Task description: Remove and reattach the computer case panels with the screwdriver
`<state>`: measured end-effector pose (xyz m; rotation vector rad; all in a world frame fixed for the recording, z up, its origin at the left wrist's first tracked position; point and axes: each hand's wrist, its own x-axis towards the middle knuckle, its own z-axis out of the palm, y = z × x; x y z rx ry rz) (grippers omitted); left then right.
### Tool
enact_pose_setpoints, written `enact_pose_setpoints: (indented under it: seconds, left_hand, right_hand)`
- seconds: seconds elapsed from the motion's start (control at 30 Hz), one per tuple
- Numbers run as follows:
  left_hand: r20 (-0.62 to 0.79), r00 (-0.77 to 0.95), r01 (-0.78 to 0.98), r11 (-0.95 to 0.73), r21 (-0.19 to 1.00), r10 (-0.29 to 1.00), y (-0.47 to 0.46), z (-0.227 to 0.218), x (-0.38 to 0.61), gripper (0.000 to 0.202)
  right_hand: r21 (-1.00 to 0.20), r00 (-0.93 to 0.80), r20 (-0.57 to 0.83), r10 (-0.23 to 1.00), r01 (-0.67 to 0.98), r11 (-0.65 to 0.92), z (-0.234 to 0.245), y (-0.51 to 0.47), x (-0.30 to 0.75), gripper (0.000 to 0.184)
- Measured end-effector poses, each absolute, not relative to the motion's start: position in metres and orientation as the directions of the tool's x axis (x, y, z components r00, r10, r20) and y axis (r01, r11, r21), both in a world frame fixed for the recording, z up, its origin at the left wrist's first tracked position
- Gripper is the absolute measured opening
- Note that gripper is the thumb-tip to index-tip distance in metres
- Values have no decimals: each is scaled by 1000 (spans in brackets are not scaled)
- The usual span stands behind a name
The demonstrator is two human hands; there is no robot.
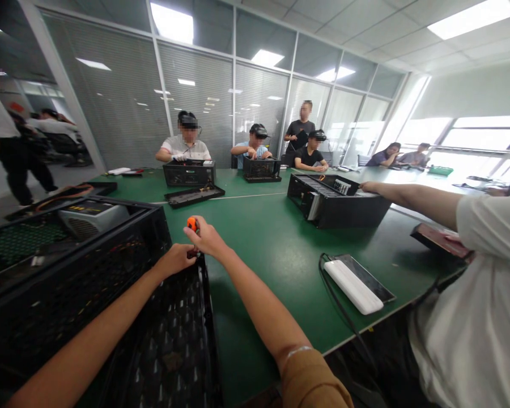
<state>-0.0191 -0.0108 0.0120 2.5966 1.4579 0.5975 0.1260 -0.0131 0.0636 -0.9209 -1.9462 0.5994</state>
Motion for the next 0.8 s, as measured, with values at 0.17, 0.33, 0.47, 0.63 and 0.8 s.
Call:
enact_pose_setpoints:
  seconds: [0.17,0.33,0.47,0.63,0.8]
  left_hand:
    - [291,470,794,-543,274,833,-12,13,-19,13]
    - [281,464,795,-535,287,840,-11,13,-19,13]
    - [279,466,787,-538,301,839,-11,13,-19,13]
    - [290,456,812,-527,253,842,-11,13,-18,10]
    - [283,457,808,-527,265,843,-11,13,-18,10]
  right_hand:
    - [-684,-382,502,776,375,626,64,-13,124,20]
    - [-711,-276,459,844,456,536,59,-8,122,34]
    - [-686,-240,497,834,480,547,59,-9,122,42]
    - [-616,-391,510,766,456,643,62,-13,124,22]
    - [-632,-338,503,795,484,606,59,-10,121,27]
